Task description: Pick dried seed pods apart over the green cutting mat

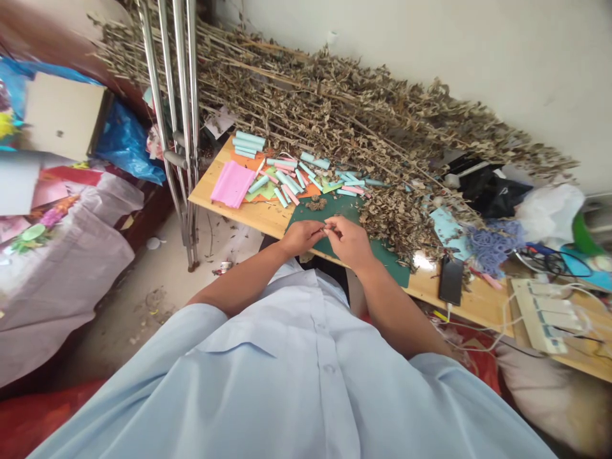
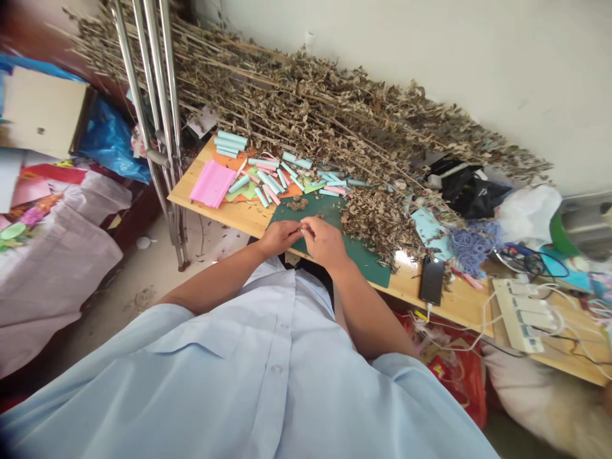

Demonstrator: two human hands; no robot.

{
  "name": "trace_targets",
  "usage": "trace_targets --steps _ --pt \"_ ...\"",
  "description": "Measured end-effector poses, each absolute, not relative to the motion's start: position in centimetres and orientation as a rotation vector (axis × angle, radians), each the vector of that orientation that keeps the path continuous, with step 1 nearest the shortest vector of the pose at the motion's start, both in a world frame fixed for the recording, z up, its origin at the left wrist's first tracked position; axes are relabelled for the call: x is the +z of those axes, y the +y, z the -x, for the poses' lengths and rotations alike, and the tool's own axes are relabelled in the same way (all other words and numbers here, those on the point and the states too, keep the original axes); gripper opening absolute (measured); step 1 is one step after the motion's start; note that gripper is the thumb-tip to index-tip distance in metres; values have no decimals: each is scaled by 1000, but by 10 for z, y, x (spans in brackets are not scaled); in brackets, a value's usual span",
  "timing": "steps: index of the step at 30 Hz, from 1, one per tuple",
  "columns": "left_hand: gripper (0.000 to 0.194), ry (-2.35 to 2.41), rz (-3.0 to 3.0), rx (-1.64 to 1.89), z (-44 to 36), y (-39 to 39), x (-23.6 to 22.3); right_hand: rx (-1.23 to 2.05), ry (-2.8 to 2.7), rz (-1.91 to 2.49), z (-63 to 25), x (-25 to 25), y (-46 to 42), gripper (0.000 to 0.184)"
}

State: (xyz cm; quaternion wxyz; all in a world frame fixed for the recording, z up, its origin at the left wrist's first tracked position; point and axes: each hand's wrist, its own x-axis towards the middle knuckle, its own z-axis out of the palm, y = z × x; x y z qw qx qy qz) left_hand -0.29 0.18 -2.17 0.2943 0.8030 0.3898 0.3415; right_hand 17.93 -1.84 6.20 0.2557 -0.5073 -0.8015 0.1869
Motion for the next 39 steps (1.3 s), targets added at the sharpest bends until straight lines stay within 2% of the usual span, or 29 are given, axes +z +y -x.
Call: trace_targets --steps 6,11,20,25,29,39 --pt "34 1040 -2126 927 2 2 -24 533 -2175 1409 -182 64 -16 28" --pt "36 1038 -2104 925 1 1 -23 438 -2184 1284 -188 68 -21 18" --pt "28 1009 -2092 917 2 1 -21 299 -2335 1196 -192 59 -29 28" --pt "28 1034 -2084 916 1 1 -22 128 -2593 1324 -186 73 -30 31" --pt "27 1040 -2090 913 1 1 -23 43 -2845 1333 -180 86 -26 26" --pt "29 1030 -2128 925 1 2 -27 76 -3007 1358 -164 107 -11 22"
